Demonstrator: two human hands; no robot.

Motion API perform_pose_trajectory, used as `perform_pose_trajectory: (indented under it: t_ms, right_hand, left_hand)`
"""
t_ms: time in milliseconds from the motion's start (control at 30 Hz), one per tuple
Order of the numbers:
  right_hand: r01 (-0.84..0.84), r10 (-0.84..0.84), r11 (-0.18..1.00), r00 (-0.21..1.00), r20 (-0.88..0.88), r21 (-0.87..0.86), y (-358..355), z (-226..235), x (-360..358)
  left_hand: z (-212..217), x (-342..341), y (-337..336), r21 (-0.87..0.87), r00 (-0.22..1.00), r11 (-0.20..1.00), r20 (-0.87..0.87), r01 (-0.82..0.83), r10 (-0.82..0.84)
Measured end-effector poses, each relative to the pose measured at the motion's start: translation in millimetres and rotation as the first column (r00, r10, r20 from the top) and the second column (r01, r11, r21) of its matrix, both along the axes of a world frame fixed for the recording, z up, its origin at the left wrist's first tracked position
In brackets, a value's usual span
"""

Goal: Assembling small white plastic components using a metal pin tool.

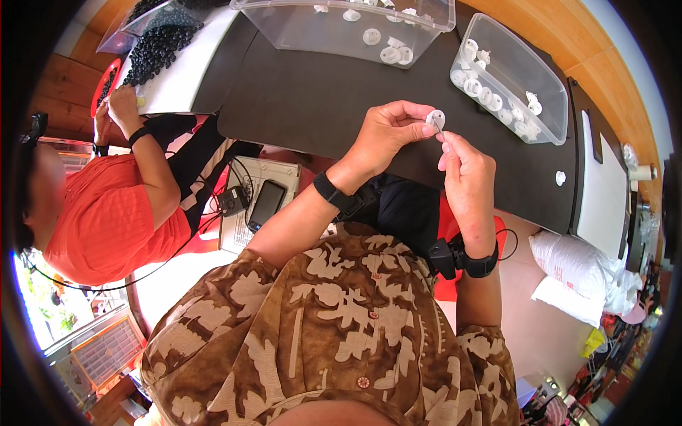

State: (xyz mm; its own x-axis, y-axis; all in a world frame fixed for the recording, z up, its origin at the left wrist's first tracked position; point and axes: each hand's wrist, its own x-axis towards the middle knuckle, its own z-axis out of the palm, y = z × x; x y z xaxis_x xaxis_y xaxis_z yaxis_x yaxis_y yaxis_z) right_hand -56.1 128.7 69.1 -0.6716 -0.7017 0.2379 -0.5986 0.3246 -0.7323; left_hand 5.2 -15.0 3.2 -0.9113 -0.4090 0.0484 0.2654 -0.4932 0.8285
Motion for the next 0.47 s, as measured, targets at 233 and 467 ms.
perform_pose_trajectory:
  t_ms: [233, 467]
  right_hand:
    - [0.032, -0.003, 0.986, 0.985, -0.17, 0.165, -0.8, 7.9, 3.0]
    - [0.121, 0.073, 0.883, 0.919, -0.387, 0.454, 0.4, 14.8, 2.3]
  left_hand:
    - [3.9, 0.8, 1.5, -0.079, 0.998, 0.996, 0.044, -0.035, 0.039]
    - [3.0, -0.7, 4.0, -0.155, 0.998, 0.988, 0.055, -0.019, 0.028]
